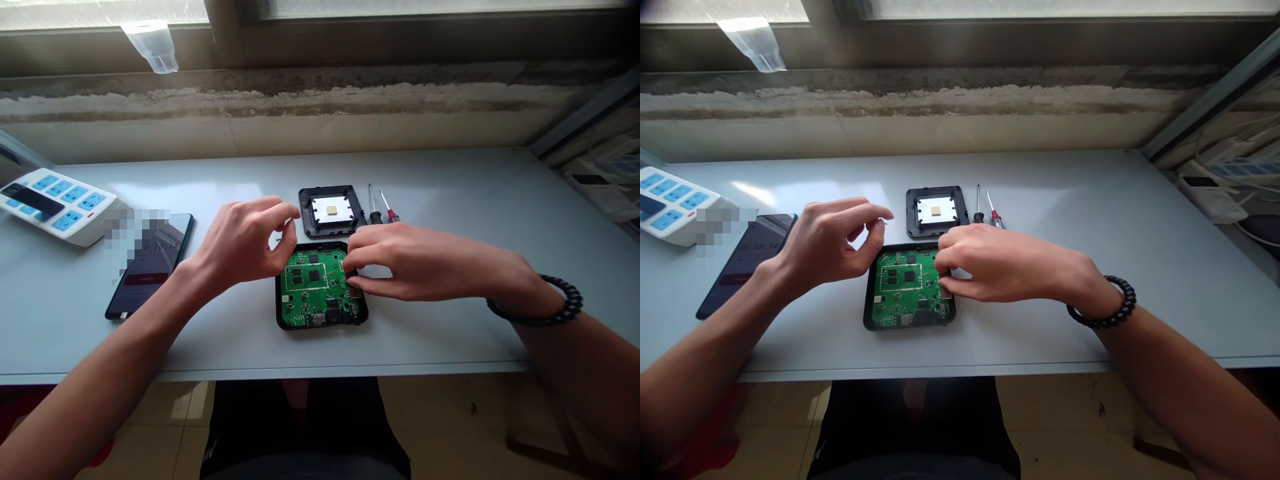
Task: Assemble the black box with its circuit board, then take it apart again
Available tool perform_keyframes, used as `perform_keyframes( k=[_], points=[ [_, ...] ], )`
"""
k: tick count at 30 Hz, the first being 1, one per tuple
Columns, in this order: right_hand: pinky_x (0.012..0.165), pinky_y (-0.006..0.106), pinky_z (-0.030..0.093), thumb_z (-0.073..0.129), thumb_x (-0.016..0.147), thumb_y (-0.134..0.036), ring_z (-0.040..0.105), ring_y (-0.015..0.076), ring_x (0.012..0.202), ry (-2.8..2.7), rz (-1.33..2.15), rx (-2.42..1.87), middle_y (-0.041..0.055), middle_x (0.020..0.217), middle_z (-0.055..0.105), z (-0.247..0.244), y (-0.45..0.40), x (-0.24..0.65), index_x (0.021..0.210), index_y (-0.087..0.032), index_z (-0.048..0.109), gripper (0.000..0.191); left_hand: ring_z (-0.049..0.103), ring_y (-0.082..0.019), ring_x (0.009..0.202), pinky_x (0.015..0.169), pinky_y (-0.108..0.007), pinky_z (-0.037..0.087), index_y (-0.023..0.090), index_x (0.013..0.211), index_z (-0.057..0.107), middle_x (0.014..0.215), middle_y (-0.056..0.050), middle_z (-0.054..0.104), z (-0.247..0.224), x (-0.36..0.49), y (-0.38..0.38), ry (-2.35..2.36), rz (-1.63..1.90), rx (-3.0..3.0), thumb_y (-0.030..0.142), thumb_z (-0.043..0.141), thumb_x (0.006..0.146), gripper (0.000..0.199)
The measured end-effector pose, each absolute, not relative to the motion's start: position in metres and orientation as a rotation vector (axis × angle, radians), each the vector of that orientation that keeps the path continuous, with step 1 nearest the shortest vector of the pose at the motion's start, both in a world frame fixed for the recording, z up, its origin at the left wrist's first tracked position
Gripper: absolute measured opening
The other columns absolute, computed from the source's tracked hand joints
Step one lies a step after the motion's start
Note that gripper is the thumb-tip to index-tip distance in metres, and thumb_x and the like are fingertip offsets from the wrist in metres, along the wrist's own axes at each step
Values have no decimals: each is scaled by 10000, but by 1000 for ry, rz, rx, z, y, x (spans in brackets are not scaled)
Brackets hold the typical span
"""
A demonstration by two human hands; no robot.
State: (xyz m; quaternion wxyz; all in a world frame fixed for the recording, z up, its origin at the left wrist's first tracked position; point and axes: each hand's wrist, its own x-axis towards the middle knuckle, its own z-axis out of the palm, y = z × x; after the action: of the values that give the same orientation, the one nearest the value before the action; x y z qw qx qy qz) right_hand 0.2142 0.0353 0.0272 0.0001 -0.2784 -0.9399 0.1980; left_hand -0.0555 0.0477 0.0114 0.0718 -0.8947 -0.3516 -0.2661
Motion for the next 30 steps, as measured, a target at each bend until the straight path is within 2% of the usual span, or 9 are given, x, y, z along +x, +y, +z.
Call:
perform_keyframes(
  k=[4, 8, 15, 21, 23, 26, 30],
  points=[
    [684, 324, 373, 497, 1027, -353, 487, 132, 757, -3044, 555, -966, 36, 813, 584, 31, 32, 209, 828, -167, 690, 334, 367, -92, 458, 459, -282, 328, 159, 816, 744, 674, -23, 669, 14, -54, 46, -1083, -747, -2679, 208, 502, 954, 282],
    [643, 311, 308, 544, 989, -307, 421, 117, 698, -3118, 478, -990, 29, 761, 547, 36, 33, 202, 734, -162, 616, 302, 412, -104, 467, 464, -285, 315, 164, 789, 747, 648, -23, 662, 14, -53, 46, -1109, -711, -2689, 209, 496, 948, 301],
    [611, 294, 204, 609, 823, -101, 281, 65, 608, -3169, 595, -963, -11, 665, 459, 52, 36, 190, 604, -147, 488, 255, 452, -121, 475, 472, -293, 298, 168, 784, 758, 628, -27, 662, 11, -54, 46, -1176, -634, -2688, 220, 489, 936, 313],
    [563, 319, 121, 576, 731, -21, 133, 59, 543, -3322, 542, -1136, -29, 551, 205, 64, 32, 176, 574, -138, 295, 343, 477, -127, 473, 480, -298, 302, 182, 781, 752, 638, -33, 684, 11, -55, 46, -1172, -581, -2757, 214, 499, 934, 297],
    [557, 323, 121, 572, 719, -21, 130, 59, 536, -3347, 506, -1123, -30, 539, 212, 63, 33, 177, 563, -137, 288, 344, 469, -122, 478, 487, -295, 308, 185, 779, 748, 649, -31, 679, 13, -55, 45, -1144, -564, -2802, 217, 493, 949, 308],
    [572, 314, 148, 588, 732, -49, 161, 53, 542, -3305, 547, -982, -38, 542, 297, 58, 37, 182, 535, -137, 360, 314, 495, -131, 515, 510, -302, 333, 174, 813, 755, 690, -40, 680, 16, -54, 42, -1099, -541, -2868, 234, 474, 980, 333],
    [566, 314, 159, 594, 745, -69, 188, 55, 538, -3264, 592, -878, -42, 552, 342, 55, 42, 186, 538, -147, 410, 288, 638, -181, 660, 581, -322, 423, 150, 1013, 777, 842, -76, 739, 17, -54, 40, -1076, -515, -2971, 284, 468, 1021, 337]
  ],
)
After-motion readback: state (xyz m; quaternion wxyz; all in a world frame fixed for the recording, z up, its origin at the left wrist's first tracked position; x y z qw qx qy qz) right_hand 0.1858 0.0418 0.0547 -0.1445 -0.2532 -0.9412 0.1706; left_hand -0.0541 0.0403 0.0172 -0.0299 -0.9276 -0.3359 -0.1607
